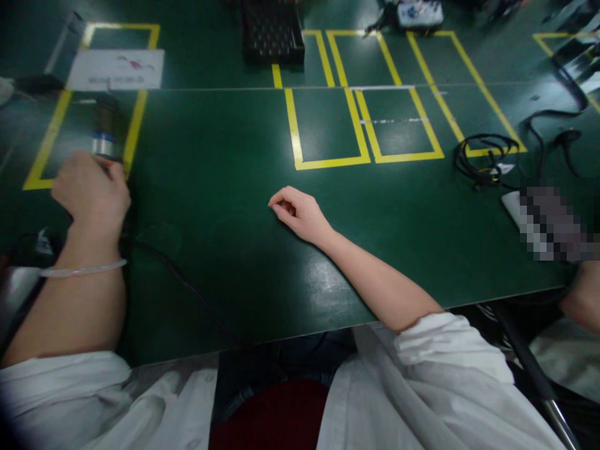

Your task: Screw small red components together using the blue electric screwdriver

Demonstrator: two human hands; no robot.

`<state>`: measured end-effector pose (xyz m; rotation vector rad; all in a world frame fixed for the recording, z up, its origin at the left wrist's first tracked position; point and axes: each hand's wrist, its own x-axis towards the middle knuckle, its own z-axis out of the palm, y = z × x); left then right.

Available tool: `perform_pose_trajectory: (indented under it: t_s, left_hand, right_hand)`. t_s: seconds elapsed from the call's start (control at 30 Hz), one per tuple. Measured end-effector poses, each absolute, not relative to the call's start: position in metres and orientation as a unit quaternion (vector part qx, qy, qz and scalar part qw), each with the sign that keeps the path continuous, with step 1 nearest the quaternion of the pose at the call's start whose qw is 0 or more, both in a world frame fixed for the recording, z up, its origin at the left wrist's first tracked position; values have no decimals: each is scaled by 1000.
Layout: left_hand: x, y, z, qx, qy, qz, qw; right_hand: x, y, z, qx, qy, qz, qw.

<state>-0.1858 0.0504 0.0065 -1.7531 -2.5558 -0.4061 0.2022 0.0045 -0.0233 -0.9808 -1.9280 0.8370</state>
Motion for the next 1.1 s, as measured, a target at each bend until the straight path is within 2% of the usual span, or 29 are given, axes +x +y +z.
perform_pose_trajectory:
  t_s: [0.13, 0.27, 0.33, 0.43, 0.53, 0.63, 0.8, 0.93, 1.1]
  left_hand:
    - [-184, 51, 12, -551, -824, -132, 21]
    - [-171, 54, 17, -611, -748, -244, 80]
    - [-151, 53, 19, -646, -693, -318, 6]
    - [-103, 43, 21, -693, -576, -377, -215]
    - [-53, 24, 20, -719, -478, -321, -390]
    - [-21, 7, 16, -714, -405, -257, -510]
    - [-8, -1, 9, -693, -365, -252, -568]
    - [-12, 0, 6, -651, -392, -295, -580]
    - [-13, 0, 4, -660, -393, -286, -573]
  right_hand:
    - [202, 6, -25, -391, -764, 328, 394]
    - [202, 6, -24, -386, -765, 331, 395]
    - [202, 6, -23, -388, -764, 333, 395]
    - [202, 6, -24, -386, -758, 341, 401]
    - [201, 5, -26, -365, -750, 378, 403]
    - [200, 5, -27, -328, -743, 438, 386]
    - [199, 3, -24, -304, -742, 476, 362]
    - [199, 1, -24, -316, -726, 478, 381]
    - [199, 2, -25, -327, -730, 443, 404]
